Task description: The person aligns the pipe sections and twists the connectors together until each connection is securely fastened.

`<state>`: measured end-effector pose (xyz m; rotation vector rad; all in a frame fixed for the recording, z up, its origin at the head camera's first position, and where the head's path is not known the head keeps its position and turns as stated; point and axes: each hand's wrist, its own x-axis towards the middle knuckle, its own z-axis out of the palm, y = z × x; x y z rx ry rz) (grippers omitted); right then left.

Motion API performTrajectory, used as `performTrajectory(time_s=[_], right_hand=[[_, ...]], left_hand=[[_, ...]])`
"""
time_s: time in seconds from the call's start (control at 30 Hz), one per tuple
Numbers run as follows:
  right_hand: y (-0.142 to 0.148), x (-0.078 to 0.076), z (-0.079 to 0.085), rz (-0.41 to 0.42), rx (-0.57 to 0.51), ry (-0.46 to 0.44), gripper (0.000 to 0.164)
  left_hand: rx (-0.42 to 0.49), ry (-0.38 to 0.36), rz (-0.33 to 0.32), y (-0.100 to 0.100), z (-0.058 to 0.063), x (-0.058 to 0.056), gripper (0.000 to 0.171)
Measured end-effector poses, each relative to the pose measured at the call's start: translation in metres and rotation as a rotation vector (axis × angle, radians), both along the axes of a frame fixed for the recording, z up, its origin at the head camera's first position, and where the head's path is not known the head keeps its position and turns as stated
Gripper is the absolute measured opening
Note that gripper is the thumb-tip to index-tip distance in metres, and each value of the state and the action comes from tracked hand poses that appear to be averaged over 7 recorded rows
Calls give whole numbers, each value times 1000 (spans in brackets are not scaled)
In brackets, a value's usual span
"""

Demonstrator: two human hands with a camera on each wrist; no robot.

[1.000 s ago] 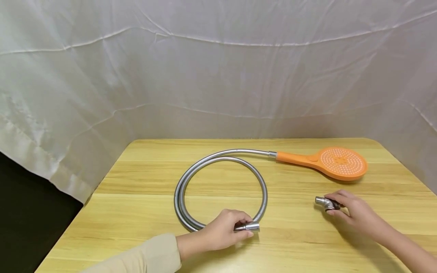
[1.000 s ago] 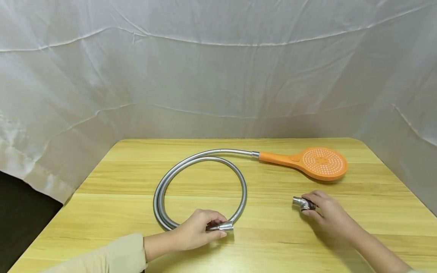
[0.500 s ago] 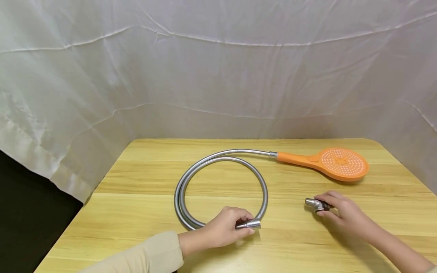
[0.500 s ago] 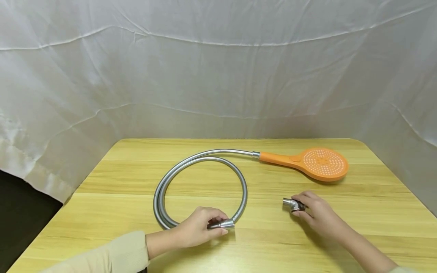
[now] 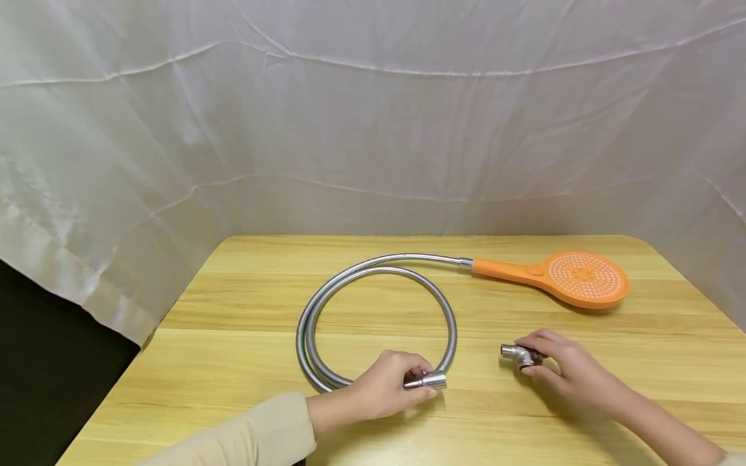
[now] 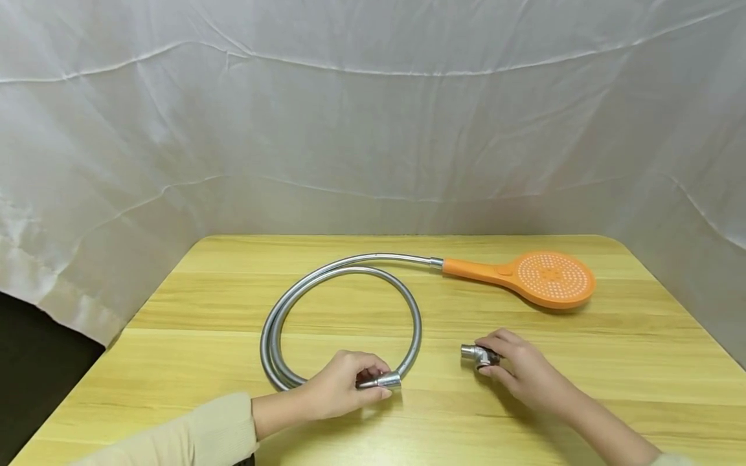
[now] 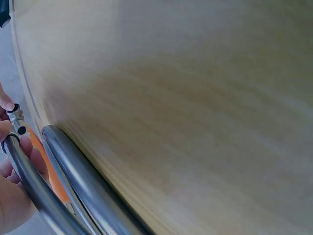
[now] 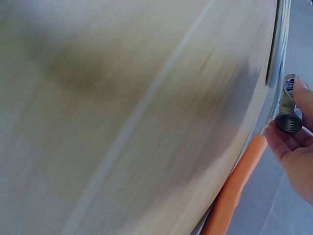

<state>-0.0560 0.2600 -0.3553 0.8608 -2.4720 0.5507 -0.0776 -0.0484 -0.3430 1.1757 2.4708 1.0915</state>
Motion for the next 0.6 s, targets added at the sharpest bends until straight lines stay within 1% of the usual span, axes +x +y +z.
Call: performTrajectory(time_s=[0.1,0.3,0.6], right_hand=[[-8,1,3,29,-9,-13,40],[-22,3,8,118,-42,-49,37],[-37,5,15,164,-57,-81,36]], left_hand=[[-5,8,-1,0,-1,-1,17],[10,11,-2,0,-1,-1,18],[22,9,-12,1,-2,-1,19]])
